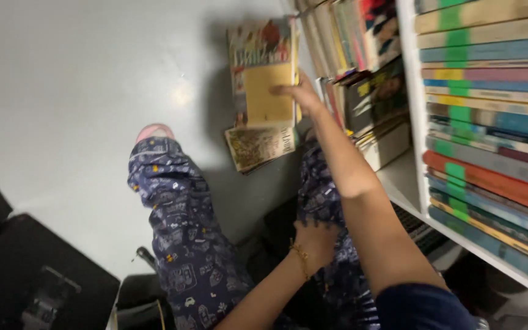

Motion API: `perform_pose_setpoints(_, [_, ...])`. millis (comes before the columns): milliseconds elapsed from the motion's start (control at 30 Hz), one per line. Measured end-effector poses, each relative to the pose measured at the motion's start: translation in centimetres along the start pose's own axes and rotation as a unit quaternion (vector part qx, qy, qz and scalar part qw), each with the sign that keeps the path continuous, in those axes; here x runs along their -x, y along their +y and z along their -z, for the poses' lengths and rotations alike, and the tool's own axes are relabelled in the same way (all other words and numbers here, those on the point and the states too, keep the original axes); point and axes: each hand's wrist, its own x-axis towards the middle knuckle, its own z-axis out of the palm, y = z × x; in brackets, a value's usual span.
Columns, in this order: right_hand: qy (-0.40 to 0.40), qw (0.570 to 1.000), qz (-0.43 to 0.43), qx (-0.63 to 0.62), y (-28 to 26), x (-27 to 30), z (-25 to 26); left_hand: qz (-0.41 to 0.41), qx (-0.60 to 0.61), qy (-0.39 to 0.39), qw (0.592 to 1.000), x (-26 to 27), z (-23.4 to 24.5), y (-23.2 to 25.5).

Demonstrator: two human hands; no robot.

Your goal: Sorting and organizing books and magazines from a shelf onto the floor.

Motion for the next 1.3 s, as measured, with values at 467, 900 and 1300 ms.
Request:
perform_pose_setpoints(467, [0.278, 0.889, 0.053, 0.361, 15.8, -10.2, 3.7, 0.033, 0.149, -0.038, 0.987, 2.7, 0.0, -1.3])
perform_pose_setpoints(900, [0.169, 0.968, -0.116, 0.143, 12.0, -8.4, 1.1, 0.008, 0.229, 0.012, 0.973, 2.3, -1.2, -1.6])
perform_pose_setpoints(1300, [0.046, 0.991, -0.123, -0.016, 9.0, -7.7, -1.3, 0.06, 0.184, 0.048, 0.98, 1.5, -0.6, -1.9])
